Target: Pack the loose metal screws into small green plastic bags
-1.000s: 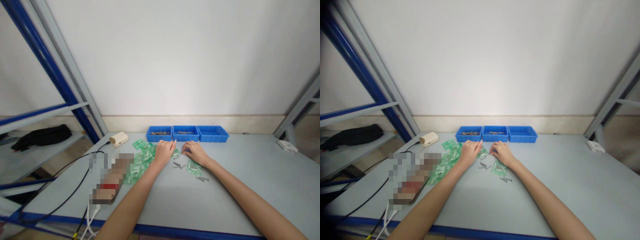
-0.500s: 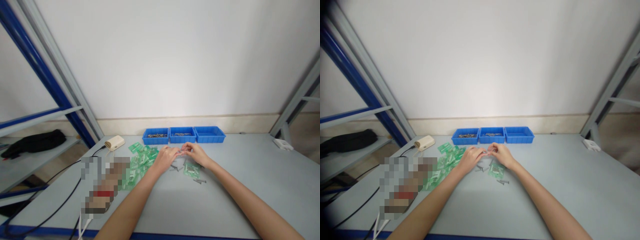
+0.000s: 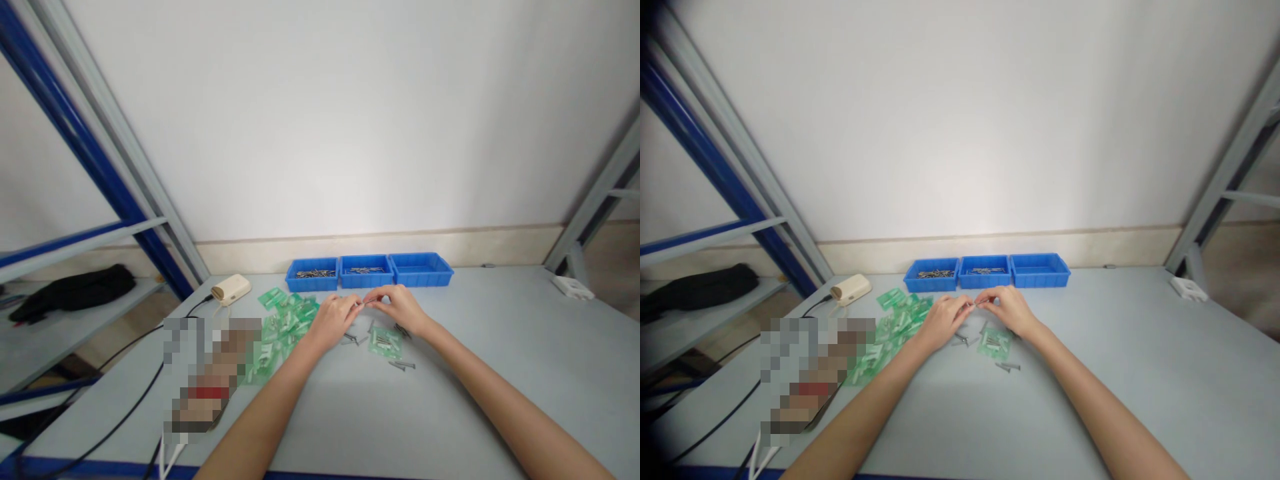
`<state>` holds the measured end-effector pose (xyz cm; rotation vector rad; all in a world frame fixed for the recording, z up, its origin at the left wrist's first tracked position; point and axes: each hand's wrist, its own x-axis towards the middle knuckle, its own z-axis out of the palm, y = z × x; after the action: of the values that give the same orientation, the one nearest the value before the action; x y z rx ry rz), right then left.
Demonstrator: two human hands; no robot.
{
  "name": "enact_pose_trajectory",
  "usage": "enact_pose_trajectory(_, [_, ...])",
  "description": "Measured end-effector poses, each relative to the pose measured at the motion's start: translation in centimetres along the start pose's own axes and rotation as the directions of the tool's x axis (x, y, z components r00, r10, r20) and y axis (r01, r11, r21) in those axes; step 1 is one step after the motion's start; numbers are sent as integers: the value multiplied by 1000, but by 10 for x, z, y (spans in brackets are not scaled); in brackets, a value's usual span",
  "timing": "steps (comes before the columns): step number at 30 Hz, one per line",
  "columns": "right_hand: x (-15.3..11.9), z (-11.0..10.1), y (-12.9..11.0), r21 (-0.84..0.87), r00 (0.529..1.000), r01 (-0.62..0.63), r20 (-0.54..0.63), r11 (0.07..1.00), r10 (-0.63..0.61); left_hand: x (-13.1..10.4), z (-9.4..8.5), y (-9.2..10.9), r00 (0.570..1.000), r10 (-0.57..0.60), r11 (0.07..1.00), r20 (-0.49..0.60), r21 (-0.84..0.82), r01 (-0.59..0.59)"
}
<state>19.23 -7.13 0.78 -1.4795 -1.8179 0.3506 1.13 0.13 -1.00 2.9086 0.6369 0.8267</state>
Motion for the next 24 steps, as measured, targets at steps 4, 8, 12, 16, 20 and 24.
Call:
enact_pose_trajectory(4, [-2, 1, -7, -152, 999, 13, -38, 988, -19, 0, -3, 3, 1000, -24, 999, -6, -23, 24])
enact_pose_trajectory(8, [-4, 2, -9, -238, 999, 32, -13, 971, -37, 0, -2, 1, 999, -30, 1000, 25, 3, 30])
enact_pose_trajectory(12, [-6, 3, -7, -282, 997, 71, 23, 957, -67, 2, 0, -2, 998, -53, 998, 46, 29, 52])
enact_pose_trajectory(16, [-7, 9, -7, -294, 996, 90, 19, 952, -89, 2, 1, -1, 995, -97, 995, 9, 28, 97])
enact_pose_trajectory(20, [-5, 10, -7, -247, 998, 60, -6, 967, -63, 1, 0, 4, 990, -139, 989, -26, -48, 137])
enact_pose_trajectory(24, [-2, 4, -6, -130, 999, 26, 26, 991, -23, 0, -1, 7, 986, -167, 973, 4, -157, 166])
